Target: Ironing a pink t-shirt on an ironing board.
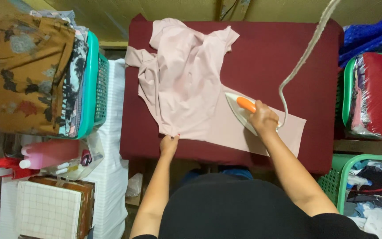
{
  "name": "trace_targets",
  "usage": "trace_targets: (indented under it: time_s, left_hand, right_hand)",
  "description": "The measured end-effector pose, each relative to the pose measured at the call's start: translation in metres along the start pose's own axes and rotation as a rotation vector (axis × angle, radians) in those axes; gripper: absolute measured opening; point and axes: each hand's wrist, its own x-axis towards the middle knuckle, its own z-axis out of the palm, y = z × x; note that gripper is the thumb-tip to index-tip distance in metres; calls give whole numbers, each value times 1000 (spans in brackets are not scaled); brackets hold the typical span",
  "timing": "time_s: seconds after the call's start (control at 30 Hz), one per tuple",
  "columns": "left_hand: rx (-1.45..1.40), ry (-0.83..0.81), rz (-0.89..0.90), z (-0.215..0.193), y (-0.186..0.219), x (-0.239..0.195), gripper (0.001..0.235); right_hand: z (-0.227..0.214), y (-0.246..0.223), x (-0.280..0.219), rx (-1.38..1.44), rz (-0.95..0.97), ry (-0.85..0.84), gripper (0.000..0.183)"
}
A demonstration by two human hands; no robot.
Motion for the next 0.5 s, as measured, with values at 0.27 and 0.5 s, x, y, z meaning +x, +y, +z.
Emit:
trace_targets:
  time_s: [0.27, 0.5]
  left_hand:
    - [82, 16, -5, 7, -10, 7, 53]
    - [13, 15, -10, 2, 1, -3, 53]
  right_hand:
    - [42, 7, 38, -73, -51, 117, 21]
    - [10, 58, 7, -17, -1, -36, 24]
